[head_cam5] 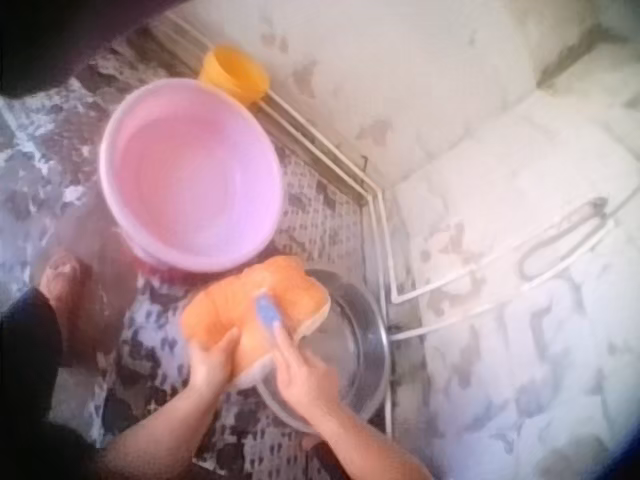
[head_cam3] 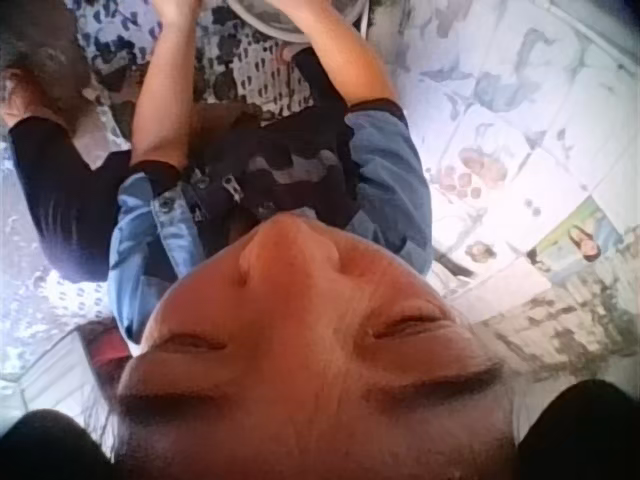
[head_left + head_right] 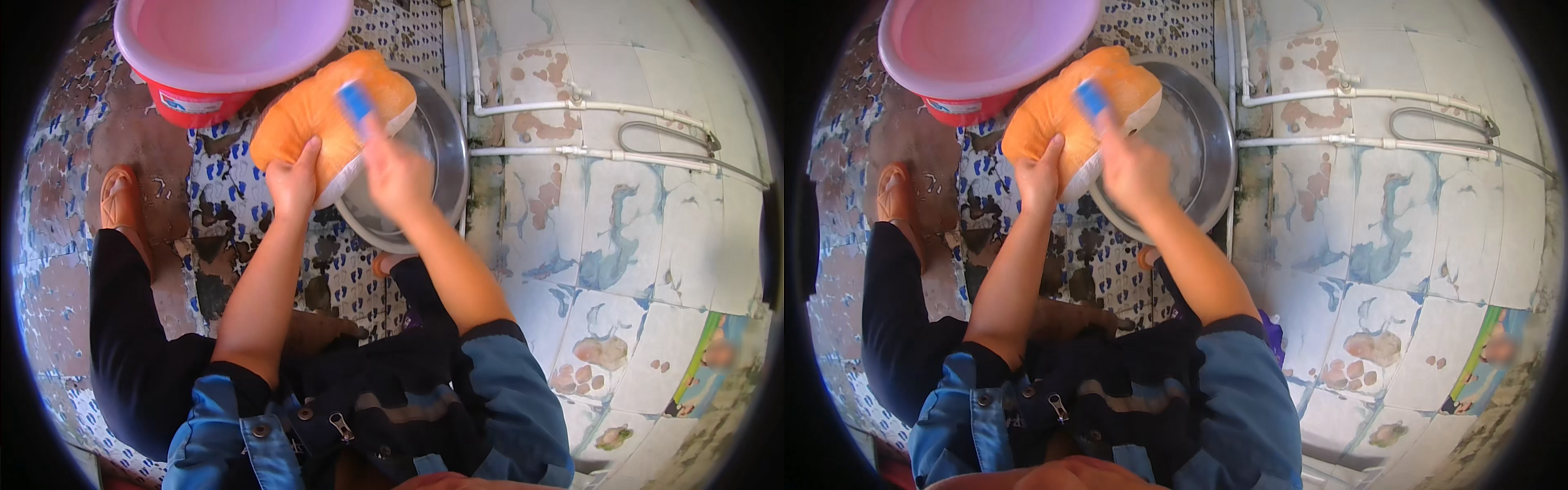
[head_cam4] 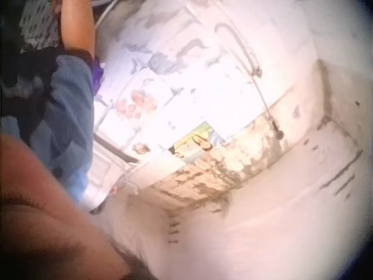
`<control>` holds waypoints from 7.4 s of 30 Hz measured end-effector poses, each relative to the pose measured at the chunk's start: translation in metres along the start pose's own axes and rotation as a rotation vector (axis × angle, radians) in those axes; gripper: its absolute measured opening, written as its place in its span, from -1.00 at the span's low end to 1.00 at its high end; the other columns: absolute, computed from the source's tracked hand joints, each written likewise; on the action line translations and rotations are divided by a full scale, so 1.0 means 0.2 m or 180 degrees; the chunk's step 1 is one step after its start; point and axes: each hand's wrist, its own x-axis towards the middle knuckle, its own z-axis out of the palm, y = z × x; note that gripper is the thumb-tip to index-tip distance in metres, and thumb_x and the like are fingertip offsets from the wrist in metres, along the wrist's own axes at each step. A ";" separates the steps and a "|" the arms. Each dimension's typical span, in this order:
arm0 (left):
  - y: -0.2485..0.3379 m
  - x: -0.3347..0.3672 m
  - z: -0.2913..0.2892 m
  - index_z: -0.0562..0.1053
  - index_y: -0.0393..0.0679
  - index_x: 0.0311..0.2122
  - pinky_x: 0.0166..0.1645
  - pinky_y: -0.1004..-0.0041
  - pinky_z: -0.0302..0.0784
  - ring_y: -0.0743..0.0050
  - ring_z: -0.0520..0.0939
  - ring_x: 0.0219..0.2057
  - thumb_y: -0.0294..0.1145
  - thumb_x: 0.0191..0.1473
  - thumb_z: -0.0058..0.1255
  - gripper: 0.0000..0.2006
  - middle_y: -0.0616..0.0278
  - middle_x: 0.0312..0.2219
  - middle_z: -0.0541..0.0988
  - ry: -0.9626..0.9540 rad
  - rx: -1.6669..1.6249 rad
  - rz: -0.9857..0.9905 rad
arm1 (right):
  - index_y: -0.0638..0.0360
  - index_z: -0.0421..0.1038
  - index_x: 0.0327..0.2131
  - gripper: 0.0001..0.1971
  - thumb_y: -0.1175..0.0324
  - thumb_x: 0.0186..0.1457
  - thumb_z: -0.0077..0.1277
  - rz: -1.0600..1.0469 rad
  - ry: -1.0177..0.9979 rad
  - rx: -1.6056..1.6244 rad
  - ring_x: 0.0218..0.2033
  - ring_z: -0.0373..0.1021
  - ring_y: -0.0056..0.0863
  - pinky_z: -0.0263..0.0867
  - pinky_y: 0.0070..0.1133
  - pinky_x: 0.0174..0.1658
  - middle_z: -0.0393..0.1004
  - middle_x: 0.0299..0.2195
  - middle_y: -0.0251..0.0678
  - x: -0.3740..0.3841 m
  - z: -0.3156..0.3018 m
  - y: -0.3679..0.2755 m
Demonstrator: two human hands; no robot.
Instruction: The person scrubs a white and orange donut-shaped plush pillow with a blue brush. They hold the pillow over a metal basin and scrub the surface, including the face and the inner ring, repeatedly.
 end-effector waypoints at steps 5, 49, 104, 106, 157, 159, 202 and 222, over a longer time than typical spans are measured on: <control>0.06 -0.03 0.02 0.50 -0.47 -0.32 -0.25 0.52 0.46 0.44 0.59 -0.36 -0.33 -0.03 0.18 -0.67 0.06 -0.35 0.59 -0.0107 -0.0041 0.0025 | -0.08 0.26 0.09 -0.53 0.32 0.05 -0.03 0.0178 0.0127 0.0060 -0.60 0.43 -0.22 0.35 -0.38 -0.54 0.47 -0.57 -0.21 0.06 -0.02 0.07; -0.22 -0.09 -0.14 0.43 -0.46 -0.17 -0.11 0.50 0.42 0.43 0.54 -0.24 -0.44 0.03 0.09 -0.69 0.12 -0.21 0.54 0.0055 -0.0230 -0.0060 | 0.24 0.28 0.06 -0.58 0.31 0.13 -0.05 0.2390 -0.0017 0.2027 -0.30 0.43 -0.53 0.30 -0.59 -0.18 0.53 -0.27 -0.17 -0.14 0.03 0.06; -0.34 -0.16 -0.12 0.44 -0.36 -0.17 -0.19 0.52 0.46 0.49 0.55 -0.27 -0.52 0.04 0.05 -0.77 0.16 -0.25 0.56 -0.1033 0.0044 -0.0520 | -0.08 0.26 0.09 -0.56 0.20 0.11 -0.07 0.0054 -0.0942 0.0299 -0.39 0.48 -0.15 0.38 -0.35 -0.30 0.53 -0.35 -0.21 -0.06 -0.09 -0.05; -0.18 -0.17 -0.08 0.44 -0.36 -0.16 -0.19 0.52 0.46 0.48 0.55 -0.26 -0.52 0.04 0.05 -0.76 0.17 -0.24 0.56 -0.0850 -0.0007 -0.0530 | -0.09 0.33 0.03 -0.63 0.21 0.14 -0.10 0.1764 -0.1436 -0.0477 -0.47 0.48 -0.31 0.38 -0.46 -0.37 0.54 -0.41 -0.20 0.10 -0.18 0.11; -0.07 -0.09 -0.03 0.38 -0.38 -0.08 -0.05 0.51 0.39 0.47 0.49 -0.16 -0.19 0.15 -0.04 -0.59 0.13 -0.18 0.51 -0.0686 -0.1040 -0.0393 | 0.01 0.26 0.10 -0.53 0.27 0.07 -0.03 0.0272 -0.0217 0.0414 -0.59 0.46 -0.24 0.36 -0.41 -0.50 0.50 -0.54 -0.18 -0.20 0.08 -0.08; -0.09 -0.08 -0.05 0.37 -0.39 -0.07 -0.04 0.50 0.37 0.47 0.48 -0.15 -0.11 0.18 -0.11 -0.54 0.12 -0.17 0.51 -0.0594 -0.0572 -0.0280 | 0.01 0.28 0.09 -0.53 0.23 0.07 -0.02 0.0313 -0.0167 0.0095 -0.62 0.44 -0.27 0.35 -0.43 -0.53 0.49 -0.58 -0.22 -0.11 0.04 0.05; 0.01 -0.04 0.02 0.38 -0.47 -0.10 -0.14 0.48 0.43 0.42 0.54 -0.24 -0.10 0.01 0.13 -0.44 0.04 -0.20 0.52 -0.0422 0.0390 -0.0030 | 0.13 0.38 -0.04 -0.63 0.29 0.04 0.03 0.1760 0.1055 0.0785 -0.35 0.50 -0.30 0.36 -0.50 -0.25 0.54 -0.34 -0.16 0.00 -0.02 0.22; 0.03 0.02 -0.01 0.45 -0.50 -0.25 -0.25 0.47 0.47 0.42 0.56 -0.35 -0.19 0.01 0.14 -0.55 0.04 -0.31 0.56 -0.0142 -0.0711 -0.0402 | 0.03 0.39 -0.09 -0.63 0.24 -0.01 0.09 0.0986 0.0399 0.0918 -0.54 0.46 -0.23 0.37 -0.45 -0.44 0.50 -0.51 -0.21 -0.16 0.16 0.05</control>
